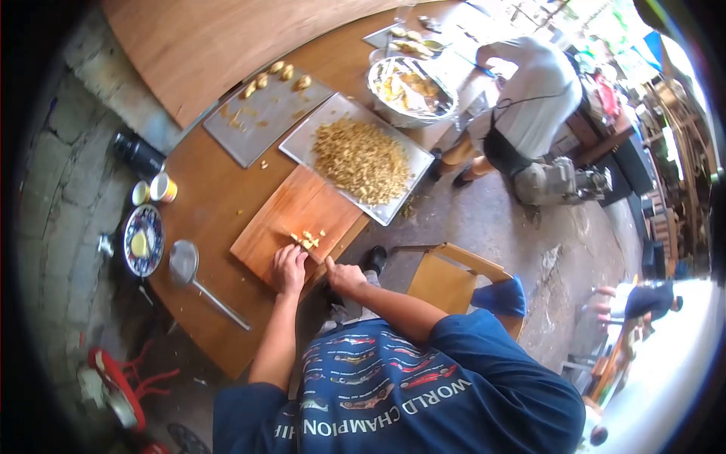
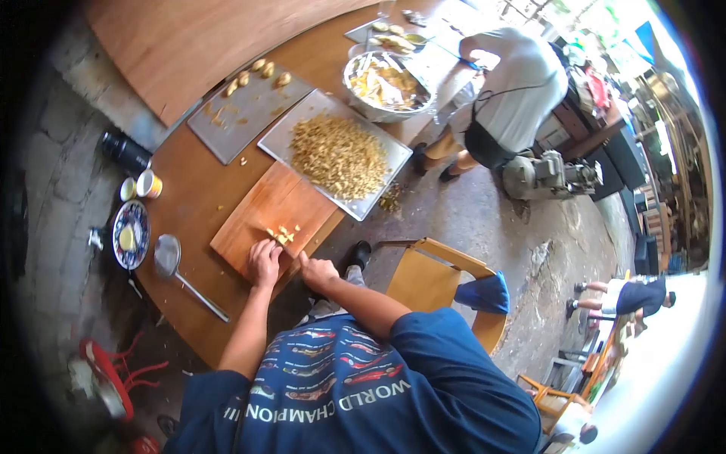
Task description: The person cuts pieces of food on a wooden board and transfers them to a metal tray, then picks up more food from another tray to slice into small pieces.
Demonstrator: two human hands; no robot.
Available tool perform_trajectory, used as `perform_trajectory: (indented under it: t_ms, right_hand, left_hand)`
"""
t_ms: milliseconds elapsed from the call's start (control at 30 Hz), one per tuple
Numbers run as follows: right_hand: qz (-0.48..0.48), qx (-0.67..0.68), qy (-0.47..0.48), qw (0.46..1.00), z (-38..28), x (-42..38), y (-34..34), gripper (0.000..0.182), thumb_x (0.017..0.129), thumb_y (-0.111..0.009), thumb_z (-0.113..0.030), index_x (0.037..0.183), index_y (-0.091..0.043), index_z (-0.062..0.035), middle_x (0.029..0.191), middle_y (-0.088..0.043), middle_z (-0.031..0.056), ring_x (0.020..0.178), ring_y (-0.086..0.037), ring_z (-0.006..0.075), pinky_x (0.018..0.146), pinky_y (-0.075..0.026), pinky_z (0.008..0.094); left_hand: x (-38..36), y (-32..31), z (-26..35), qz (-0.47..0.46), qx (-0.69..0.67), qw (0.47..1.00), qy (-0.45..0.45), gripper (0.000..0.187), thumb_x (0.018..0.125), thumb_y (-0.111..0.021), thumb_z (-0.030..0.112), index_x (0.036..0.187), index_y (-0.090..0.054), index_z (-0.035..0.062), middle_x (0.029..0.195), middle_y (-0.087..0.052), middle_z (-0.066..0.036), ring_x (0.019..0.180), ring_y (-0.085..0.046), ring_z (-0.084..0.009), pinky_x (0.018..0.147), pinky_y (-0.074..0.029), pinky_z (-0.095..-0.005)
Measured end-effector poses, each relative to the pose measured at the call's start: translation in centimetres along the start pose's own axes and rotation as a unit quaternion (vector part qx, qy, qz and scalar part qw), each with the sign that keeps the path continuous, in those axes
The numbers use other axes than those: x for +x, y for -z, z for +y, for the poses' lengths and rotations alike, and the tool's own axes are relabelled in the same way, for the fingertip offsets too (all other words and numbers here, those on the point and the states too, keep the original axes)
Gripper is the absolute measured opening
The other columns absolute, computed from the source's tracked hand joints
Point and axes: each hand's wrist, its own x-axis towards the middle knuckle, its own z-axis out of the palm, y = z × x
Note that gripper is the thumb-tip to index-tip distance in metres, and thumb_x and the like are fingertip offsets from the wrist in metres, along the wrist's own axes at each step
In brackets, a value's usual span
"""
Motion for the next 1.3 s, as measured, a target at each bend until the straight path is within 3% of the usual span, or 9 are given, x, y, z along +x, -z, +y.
perform_trajectory:
  t_ms: [100, 167, 233, 533, 633, 767, 933, 1100, 1300]
  right_hand:
    - [-0.005, 0.013, 0.003, 1.000, 0.2, -1.1, 1.5, 0.039, 0.103, -0.054, -0.016, 0.137, -0.045, 0.0002, 0.095, -0.080, 0.0253, 0.084, -0.080, 0.0439, 0.066, -0.063, 0.0558]
    - [-0.009, 0.024, 0.012, 1.000, 0.0, -1.4, 2.0, 0.041, 0.103, -0.054, -0.015, 0.138, -0.044, 0.0012, 0.095, -0.080, 0.0256, 0.084, -0.080, 0.0441, 0.066, -0.063, 0.0555]
    - [-0.010, 0.035, 0.006, 0.999, 0.0, -1.8, 2.1, 0.039, 0.103, -0.054, -0.015, 0.137, -0.045, 0.0015, 0.095, -0.080, 0.0263, 0.084, -0.080, 0.0440, 0.066, -0.062, 0.0556]
    - [-0.011, 0.059, -0.004, 0.998, -0.2, -3.0, 2.2, 0.033, 0.105, -0.052, -0.020, 0.132, -0.045, -0.0013, 0.095, -0.078, 0.0292, 0.084, -0.078, 0.0490, 0.069, -0.062, 0.0592]
    - [0.002, 0.035, -0.003, 0.999, 0.2, -2.9, 0.9, 0.034, 0.105, -0.052, -0.022, 0.131, -0.045, -0.0015, 0.093, -0.079, 0.0277, 0.082, -0.079, 0.0478, 0.068, -0.062, 0.0591]
    - [0.015, 0.013, -0.009, 1.000, 0.1, -1.9, -0.6, 0.028, 0.105, -0.050, -0.020, 0.127, -0.047, -0.0019, 0.094, -0.079, 0.0273, 0.083, -0.080, 0.0459, 0.074, -0.065, 0.0568]
    - [0.056, -0.008, 0.034, 0.998, -0.1, 2.4, -1.3, 0.024, 0.109, -0.046, -0.023, 0.122, -0.048, -0.0028, 0.091, -0.079, 0.0263, 0.083, -0.080, 0.0447, 0.072, -0.064, 0.0572]
    - [0.026, 0.042, 0.002, 0.999, -0.6, 2.4, 0.6, 0.024, 0.109, -0.047, -0.025, 0.122, -0.047, -0.0037, 0.086, -0.077, 0.0291, 0.081, -0.078, 0.0471, 0.072, -0.063, 0.0588]
    - [0.059, 0.043, 0.005, 0.997, 0.3, 1.2, 1.2, 0.026, 0.108, -0.050, -0.025, 0.123, -0.046, -0.0040, 0.083, -0.076, 0.0273, 0.078, -0.078, 0.0484, 0.067, -0.062, 0.0615]
  left_hand:
    - [-0.6, 0.7, 1.0, 0.002, 0.017, 1.000, 0.000, 0.032, 0.090, -0.083, 0.019, 0.118, -0.078, 0.0045, 0.127, -0.074, -0.013, 0.123, -0.066, -0.0361, 0.109, -0.050, -0.0492]
    - [-0.9, 0.5, 0.8, -0.012, 0.046, 0.999, -0.004, 0.041, 0.091, -0.080, 0.019, 0.130, -0.072, 0.0093, 0.138, -0.070, -0.011, 0.129, -0.063, -0.0345, 0.111, -0.047, -0.0510]
    - [-0.7, 0.5, 0.8, -0.004, 0.044, 0.999, -0.013, 0.042, 0.090, -0.078, 0.014, 0.131, -0.071, 0.0099, 0.139, -0.069, -0.011, 0.129, -0.063, -0.0341, 0.111, -0.047, -0.0503]
    - [-0.3, 0.6, 1.1, 0.041, 0.006, 0.999, 0.006, 0.031, 0.089, -0.077, 0.010, 0.120, -0.075, 0.0102, 0.117, -0.076, -0.009, 0.117, -0.068, -0.0336, 0.103, -0.051, -0.0496]
    - [-0.2, 0.3, 0.4, 0.072, 0.019, 0.996, -0.049, 0.016, 0.094, -0.074, 0.012, 0.110, -0.075, 0.0136, 0.109, -0.079, -0.004, 0.109, -0.072, -0.0290, 0.099, -0.053, -0.0454]
    - [0.0, 0.4, -0.1, 0.089, -0.002, 0.994, -0.061, 0.010, 0.094, -0.077, 0.015, 0.104, -0.077, 0.0126, 0.107, -0.078, -0.007, 0.105, -0.072, -0.0318, 0.094, -0.055, -0.0477]
    - [-0.7, 0.8, -0.1, 0.043, 0.009, 0.999, -0.031, 0.015, 0.093, -0.076, 0.015, 0.107, -0.078, 0.0124, 0.113, -0.078, -0.005, 0.113, -0.071, -0.0274, 0.102, -0.051, -0.0450]
    - [-1.0, 1.1, 0.9, 0.038, 0.016, 0.999, -0.012, 0.023, 0.096, -0.075, 0.017, 0.117, -0.079, 0.0088, 0.122, -0.077, -0.011, 0.117, -0.071, -0.0320, 0.105, -0.052, -0.0468]
    - [-0.5, 1.0, 0.2, 0.030, -0.015, 0.999, -0.004, 0.022, 0.098, -0.072, 0.015, 0.118, -0.078, 0.0071, 0.116, -0.078, -0.011, 0.113, -0.071, -0.0328, 0.102, -0.052, -0.0481]
